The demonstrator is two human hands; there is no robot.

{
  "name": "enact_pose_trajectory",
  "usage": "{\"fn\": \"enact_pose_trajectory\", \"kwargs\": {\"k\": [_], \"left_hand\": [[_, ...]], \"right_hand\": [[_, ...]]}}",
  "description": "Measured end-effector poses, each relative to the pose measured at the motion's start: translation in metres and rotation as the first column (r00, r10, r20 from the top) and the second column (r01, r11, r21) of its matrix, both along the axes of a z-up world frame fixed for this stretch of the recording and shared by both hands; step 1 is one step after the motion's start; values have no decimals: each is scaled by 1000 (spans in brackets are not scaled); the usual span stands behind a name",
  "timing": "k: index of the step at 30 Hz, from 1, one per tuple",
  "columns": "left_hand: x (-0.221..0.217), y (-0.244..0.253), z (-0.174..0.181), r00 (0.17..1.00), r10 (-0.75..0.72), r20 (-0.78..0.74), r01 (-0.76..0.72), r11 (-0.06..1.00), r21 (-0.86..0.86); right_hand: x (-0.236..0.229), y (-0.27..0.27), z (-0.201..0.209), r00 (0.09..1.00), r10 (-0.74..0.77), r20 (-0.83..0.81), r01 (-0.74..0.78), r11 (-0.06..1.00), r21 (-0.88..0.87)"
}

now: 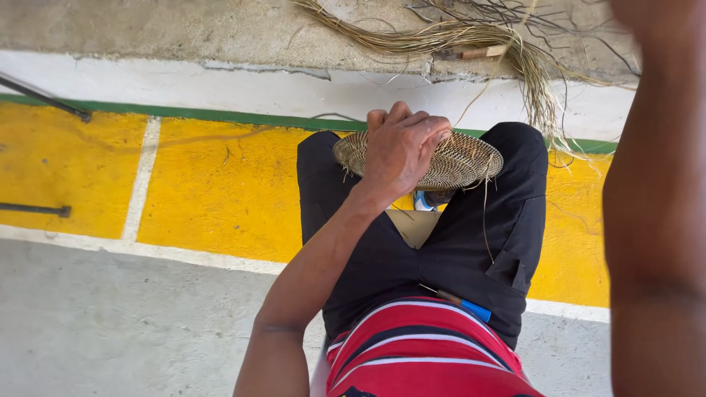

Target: The recorder is weaving a small basket or mat using natural fibers.

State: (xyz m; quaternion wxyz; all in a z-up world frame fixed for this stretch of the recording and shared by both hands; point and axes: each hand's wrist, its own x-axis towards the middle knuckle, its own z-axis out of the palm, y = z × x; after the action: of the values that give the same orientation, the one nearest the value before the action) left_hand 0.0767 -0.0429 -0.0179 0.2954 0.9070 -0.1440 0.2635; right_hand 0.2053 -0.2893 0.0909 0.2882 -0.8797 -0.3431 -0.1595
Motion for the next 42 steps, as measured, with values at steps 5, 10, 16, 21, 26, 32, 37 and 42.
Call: {"fn": "enact_pose_trajectory", "kwargs": {"k": [5,10,16,21,26,32,37,42], "left_hand": [[7,-2,2,999,-28,-24,27,999,-17],[8,-4,2,999,-9,-47,11,999,42],[8,-2,0,999,16,-37,-15,999,31],[8,-5,-1,1000,5,7,-5,1000,15],[8,-10,-6,999,51,-18,-51,999,6],[6,-6,0,999,37,-32,-38,999,-25],[10,-7,7,996,30,-88,-34,998,-44],[16,-5,14,989,27,-142,-28,1000,-1]], "right_hand": [[-59,10,-91,978,188,-97,-176,977,118],[-99,46,-111,994,16,112,-28,994,103],[-99,52,-136,969,-31,246,-2,991,134],[-116,43,-112,977,-6,212,-15,995,100],[-103,24,-96,990,124,-64,-111,979,172],[-67,52,-98,975,85,-207,-21,955,294],[-46,50,-94,969,112,-220,-46,958,284],[-28,25,-87,910,299,-288,-170,900,401]]}}
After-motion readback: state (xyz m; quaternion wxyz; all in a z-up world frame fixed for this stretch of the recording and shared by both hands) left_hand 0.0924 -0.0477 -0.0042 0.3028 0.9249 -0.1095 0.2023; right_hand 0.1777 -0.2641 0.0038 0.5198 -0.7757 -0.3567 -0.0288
